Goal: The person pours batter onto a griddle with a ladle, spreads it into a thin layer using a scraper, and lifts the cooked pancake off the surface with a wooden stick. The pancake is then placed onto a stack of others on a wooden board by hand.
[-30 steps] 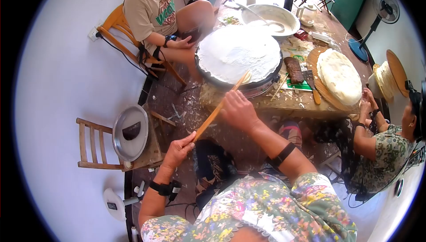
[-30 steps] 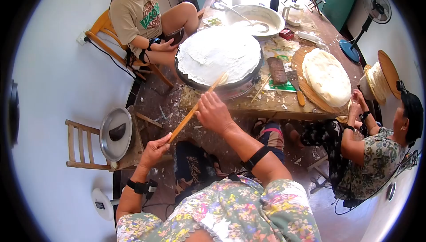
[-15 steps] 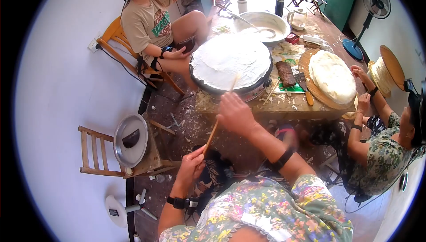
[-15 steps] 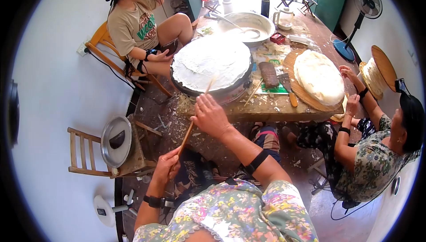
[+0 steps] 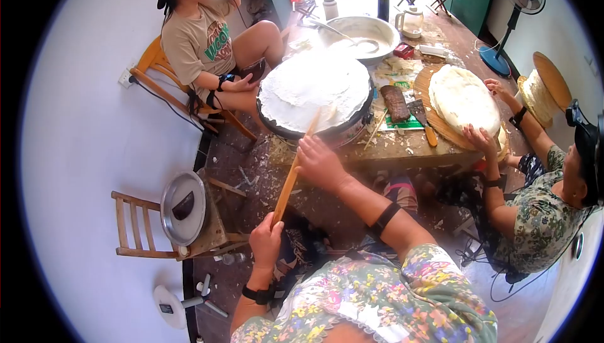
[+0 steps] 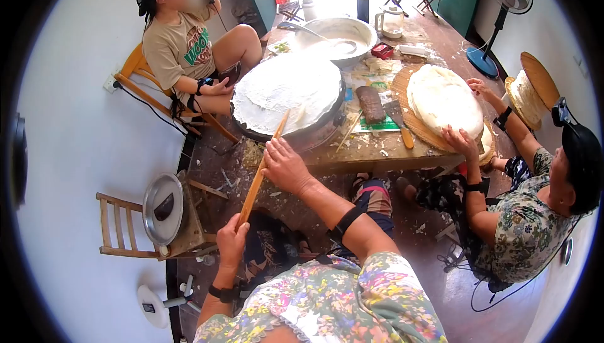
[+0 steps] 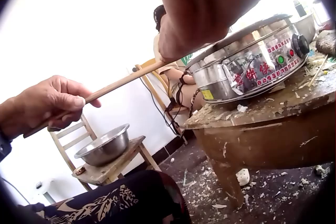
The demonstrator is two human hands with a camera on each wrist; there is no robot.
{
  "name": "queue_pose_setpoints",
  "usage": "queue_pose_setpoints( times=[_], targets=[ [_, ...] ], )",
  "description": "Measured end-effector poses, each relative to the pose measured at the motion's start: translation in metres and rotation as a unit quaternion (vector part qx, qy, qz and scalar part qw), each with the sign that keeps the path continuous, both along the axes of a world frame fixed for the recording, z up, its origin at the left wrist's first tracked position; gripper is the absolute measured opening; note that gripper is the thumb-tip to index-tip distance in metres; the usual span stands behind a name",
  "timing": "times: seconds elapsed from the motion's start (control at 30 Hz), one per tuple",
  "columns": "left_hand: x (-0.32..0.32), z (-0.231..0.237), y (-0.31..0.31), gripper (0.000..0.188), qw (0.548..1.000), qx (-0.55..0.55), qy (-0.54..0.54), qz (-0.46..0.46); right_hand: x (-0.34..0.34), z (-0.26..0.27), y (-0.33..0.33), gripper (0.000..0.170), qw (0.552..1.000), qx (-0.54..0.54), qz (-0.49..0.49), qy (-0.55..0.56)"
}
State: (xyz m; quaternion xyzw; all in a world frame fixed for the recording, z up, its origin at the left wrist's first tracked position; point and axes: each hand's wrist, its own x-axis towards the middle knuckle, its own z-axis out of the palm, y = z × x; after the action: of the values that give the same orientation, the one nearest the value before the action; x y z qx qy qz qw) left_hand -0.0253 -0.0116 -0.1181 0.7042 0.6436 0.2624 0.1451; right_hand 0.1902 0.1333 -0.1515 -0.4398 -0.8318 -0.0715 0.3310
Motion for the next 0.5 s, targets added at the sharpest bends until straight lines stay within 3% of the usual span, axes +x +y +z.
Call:
queue_pose_setpoints(
  times=[0.1, 0.13, 0.27, 0.4, 0.5],
  targets=[
    [0.003, 0.001, -0.018, 0.039, 0.994, -0.033, -0.106, -0.016, -0.002, 0.015, -0.005, 0.046, 0.995, -0.063, 0.057, 0.042],
    [0.012, 0.017, -0.024, 0.044, 0.954, -0.228, -0.185, 0.069, -0.003, 0.016, -0.003, 0.046, 0.994, -0.073, 0.074, 0.046],
    [0.023, 0.017, -0.016, 0.054, 0.991, -0.049, -0.109, -0.059, -0.003, 0.023, 0.003, 0.051, 0.992, -0.041, 0.066, 0.098],
    [0.026, 0.021, -0.007, 0.056, 0.984, -0.097, -0.113, -0.101, 0.008, 0.023, 0.015, 0.065, 0.996, -0.085, 0.005, 0.03],
    [0.028, 0.015, -0.002, 0.057, 0.985, -0.109, -0.095, -0.091, 0.005, 0.017, 0.021, 0.062, 0.995, -0.085, 0.02, 0.044]
  ],
)
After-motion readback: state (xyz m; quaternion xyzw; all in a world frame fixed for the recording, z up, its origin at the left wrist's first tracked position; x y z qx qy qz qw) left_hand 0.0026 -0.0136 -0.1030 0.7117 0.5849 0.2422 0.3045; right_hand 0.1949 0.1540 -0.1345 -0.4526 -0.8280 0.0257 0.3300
